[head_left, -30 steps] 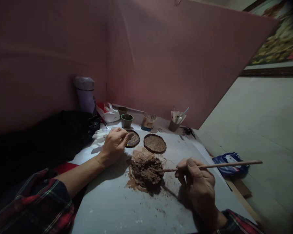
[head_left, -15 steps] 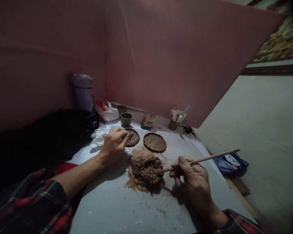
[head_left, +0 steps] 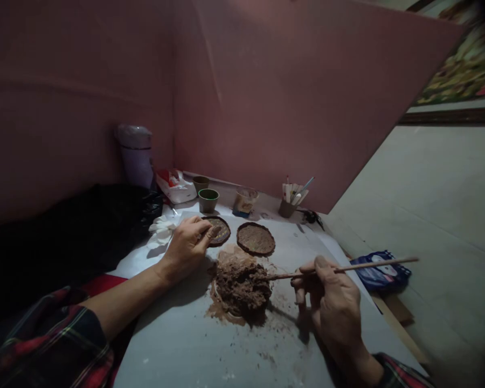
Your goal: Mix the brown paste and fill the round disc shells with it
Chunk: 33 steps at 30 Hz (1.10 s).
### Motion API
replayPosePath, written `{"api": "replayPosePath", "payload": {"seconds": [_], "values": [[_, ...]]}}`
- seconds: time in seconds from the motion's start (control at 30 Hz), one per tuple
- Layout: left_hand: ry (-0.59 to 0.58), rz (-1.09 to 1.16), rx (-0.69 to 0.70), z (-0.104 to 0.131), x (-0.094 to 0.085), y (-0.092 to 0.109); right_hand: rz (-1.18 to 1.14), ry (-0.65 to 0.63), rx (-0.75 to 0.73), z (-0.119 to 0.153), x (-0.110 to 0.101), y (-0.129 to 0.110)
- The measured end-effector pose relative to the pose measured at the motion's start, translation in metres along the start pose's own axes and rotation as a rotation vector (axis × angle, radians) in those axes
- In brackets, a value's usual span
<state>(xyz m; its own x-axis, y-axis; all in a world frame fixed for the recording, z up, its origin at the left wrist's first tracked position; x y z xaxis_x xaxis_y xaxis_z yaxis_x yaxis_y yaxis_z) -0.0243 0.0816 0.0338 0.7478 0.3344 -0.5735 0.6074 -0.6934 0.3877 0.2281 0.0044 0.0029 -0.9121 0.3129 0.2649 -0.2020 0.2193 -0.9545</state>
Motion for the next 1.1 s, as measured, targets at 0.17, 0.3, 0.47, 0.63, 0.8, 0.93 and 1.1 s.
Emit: {"api": "replayPosePath", "payload": {"seconds": [0.17,0.3,0.47,0.63,0.8,0.93,1.1], "values": [[-0.005,-0.011,0.015,0.000,0.001,0.000,0.128,-0.123,-0.035,0.011,0.012,0.001],[-0.019,-0.018,0.020,0.000,0.004,0.000,0.060,-0.181,0.116,0.006,0.015,0.012],[-0.031,-0.034,0.029,-0.001,0.004,0.003,-0.013,-0.241,0.229,0.005,0.022,0.018],[-0.025,-0.021,0.016,-0.001,0.004,0.003,-0.151,-0.171,0.157,0.009,0.021,0.007],[-0.018,-0.010,0.015,-0.001,0.004,0.002,-0.142,-0.253,0.165,0.016,0.027,0.006],[-0.020,-0.013,0.012,0.000,0.004,0.001,0.022,-0.333,0.277,0.020,0.037,0.018],[-0.006,-0.020,0.021,-0.001,0.002,0.002,-0.027,-0.277,0.295,0.012,0.030,0.024]]}}
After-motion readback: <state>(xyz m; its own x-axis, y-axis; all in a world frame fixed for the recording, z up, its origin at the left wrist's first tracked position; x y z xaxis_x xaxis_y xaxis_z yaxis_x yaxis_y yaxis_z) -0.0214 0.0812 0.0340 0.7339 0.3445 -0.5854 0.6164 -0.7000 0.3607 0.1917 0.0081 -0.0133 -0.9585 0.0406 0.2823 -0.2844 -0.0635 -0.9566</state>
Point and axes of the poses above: each hand's wrist, its own z-axis away from the middle knuckle, its own x-axis out of the palm, y = z × x, the point moved 7 cm from there along -z, towards the middle knuckle, and after that the axes turned 7 degrees about x, right-handed, at the moved point
